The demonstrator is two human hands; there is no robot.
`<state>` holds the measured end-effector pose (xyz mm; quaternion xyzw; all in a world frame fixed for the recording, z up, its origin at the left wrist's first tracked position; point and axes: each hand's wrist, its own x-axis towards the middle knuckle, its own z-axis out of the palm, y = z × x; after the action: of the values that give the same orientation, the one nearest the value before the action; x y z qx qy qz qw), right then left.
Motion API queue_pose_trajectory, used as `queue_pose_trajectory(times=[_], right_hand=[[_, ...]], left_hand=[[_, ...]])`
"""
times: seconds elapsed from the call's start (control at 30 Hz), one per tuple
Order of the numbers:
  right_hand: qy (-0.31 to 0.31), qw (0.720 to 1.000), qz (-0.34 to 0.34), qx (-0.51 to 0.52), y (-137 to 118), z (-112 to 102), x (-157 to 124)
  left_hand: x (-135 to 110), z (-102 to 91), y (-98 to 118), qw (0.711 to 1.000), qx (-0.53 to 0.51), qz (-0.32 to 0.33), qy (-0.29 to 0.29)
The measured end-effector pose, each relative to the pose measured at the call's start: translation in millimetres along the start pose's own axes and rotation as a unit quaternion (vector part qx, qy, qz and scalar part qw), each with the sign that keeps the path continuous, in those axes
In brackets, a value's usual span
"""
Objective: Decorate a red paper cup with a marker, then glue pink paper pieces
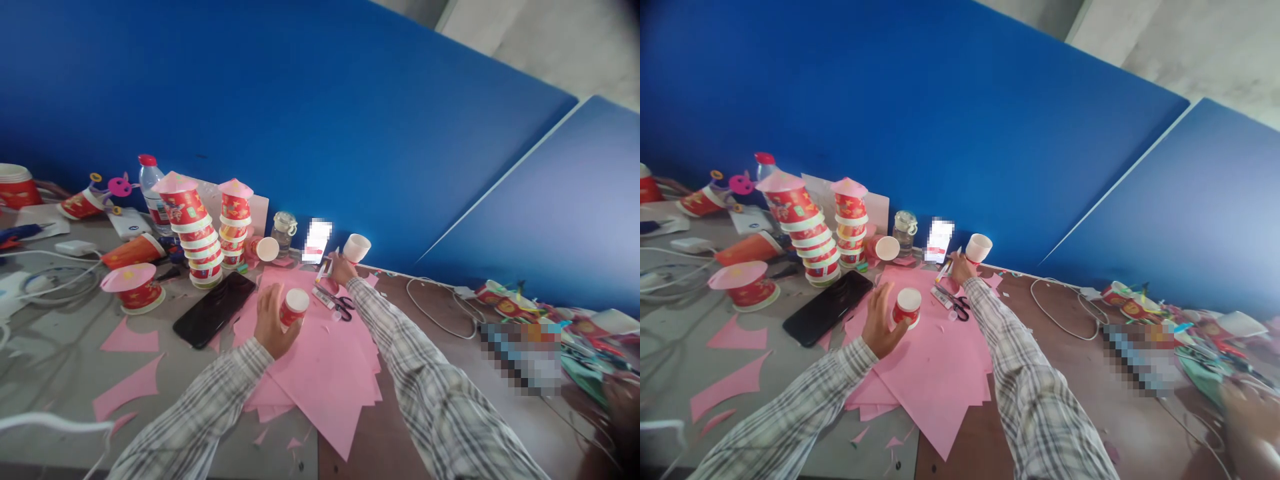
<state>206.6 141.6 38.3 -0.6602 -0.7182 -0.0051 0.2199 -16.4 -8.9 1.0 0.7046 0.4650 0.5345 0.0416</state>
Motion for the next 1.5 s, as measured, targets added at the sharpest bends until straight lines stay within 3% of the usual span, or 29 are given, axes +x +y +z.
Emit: queue_pose_trajectory(times=[0.13,0.23,0.3,0.37,0.47,0.63,0.8,0.9,0.97,1.07,1.13,1.2,1.3,1.5], right_hand=[[0.041,0.992,0.0,0.123,-20,-36,-33],[0.064,0.973,0.016,0.22,-47,-58,-83],[0.082,0.894,0.022,0.441,-70,-68,-120],[0.062,0.827,0.023,0.558,-91,-76,-150],[0.047,0.779,0.053,0.623,-112,-80,-177],[0.05,0.754,0.085,0.649,-124,-74,-189],[0.035,0.739,0.089,0.667,-126,-70,-190],[0.009,0.73,0.07,0.679,-123,-71,-189],[0.017,0.718,0.054,0.694,-119,-72,-188],[0.046,0.674,0.043,0.736,-110,-71,-184],[0.041,0.631,0.051,0.773,-105,-70,-183],[0.032,0.606,0.073,0.792,-102,-67,-183],[0.025,0.601,0.094,0.793,-104,-62,-185],[-0.004,0.594,0.073,0.801,-109,-58,-187]], left_hand=[[0,-12.4,13,0.996,-0.013,0.069,0.058],[-5,-16.3,19,0.992,-0.021,0.114,0.04],[-8,-17.4,22,0.993,-0.013,0.115,-0.001],[-9,-18.1,25,0.993,-0.006,0.108,-0.039],[-9,-18.7,31,0.99,-0.023,0.12,-0.071],[-6,-20.8,37,0.984,0.011,0.141,-0.109],[2,-26.4,41,0.965,0.021,0.258,-0.029],[6,-29.6,43,0.96,-0.003,0.28,-0.008],[7,-31.8,46,0.97,-0.04,0.242,-0.008],[10,-34.8,48,0.988,-0.133,0.083,0.01],[13,-35.8,49,0.967,-0.248,-0.031,0.055],[17,-35.6,49,0.929,-0.342,-0.11,0.084],[20,-33.9,47,0.892,-0.413,-0.167,0.073],[19,-29.3,43,0.857,-0.474,-0.197,0.05]])
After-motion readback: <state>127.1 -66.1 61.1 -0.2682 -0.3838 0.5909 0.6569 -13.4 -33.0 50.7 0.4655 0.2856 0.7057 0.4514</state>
